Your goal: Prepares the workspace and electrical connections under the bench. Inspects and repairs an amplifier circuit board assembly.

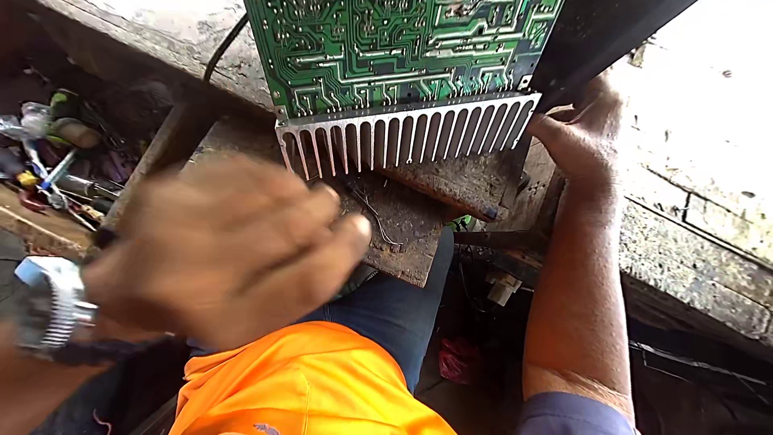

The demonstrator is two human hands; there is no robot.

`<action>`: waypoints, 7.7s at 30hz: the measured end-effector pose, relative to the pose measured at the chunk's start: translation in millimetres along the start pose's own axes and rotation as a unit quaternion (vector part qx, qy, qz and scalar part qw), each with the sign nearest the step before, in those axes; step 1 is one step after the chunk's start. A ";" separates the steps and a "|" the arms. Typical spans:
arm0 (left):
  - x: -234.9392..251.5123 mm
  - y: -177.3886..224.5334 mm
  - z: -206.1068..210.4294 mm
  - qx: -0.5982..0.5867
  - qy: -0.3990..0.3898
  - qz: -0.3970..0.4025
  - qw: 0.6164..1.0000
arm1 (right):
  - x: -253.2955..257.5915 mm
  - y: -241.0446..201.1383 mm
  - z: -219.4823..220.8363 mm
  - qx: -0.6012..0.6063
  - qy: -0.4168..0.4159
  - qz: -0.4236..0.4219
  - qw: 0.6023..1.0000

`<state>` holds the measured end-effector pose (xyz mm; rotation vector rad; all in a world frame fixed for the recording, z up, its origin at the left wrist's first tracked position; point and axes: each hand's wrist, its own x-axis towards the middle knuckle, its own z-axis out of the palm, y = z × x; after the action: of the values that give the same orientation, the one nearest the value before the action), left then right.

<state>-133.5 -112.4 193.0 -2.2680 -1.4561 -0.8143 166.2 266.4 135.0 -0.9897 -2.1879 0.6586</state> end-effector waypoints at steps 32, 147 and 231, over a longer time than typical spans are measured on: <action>38.1 -38.2 -17.6 -0.295 0.273 -0.167 0.900 | -4.6 -12.1 2.1 0.018 0.015 0.025 0.999; 74.7 -106.0 12.5 -0.349 0.388 -0.209 0.827 | -3.2 -4.7 3.5 0.027 0.010 0.022 0.999; 70.8 -106.8 17.6 -0.365 0.394 -0.200 0.819 | -3.6 -3.9 3.5 0.032 0.010 0.015 0.999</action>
<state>-202.5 -6.3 219.5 -1.5703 -1.2952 -2.4273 163.7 260.7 134.0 -0.9945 -2.1250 0.7244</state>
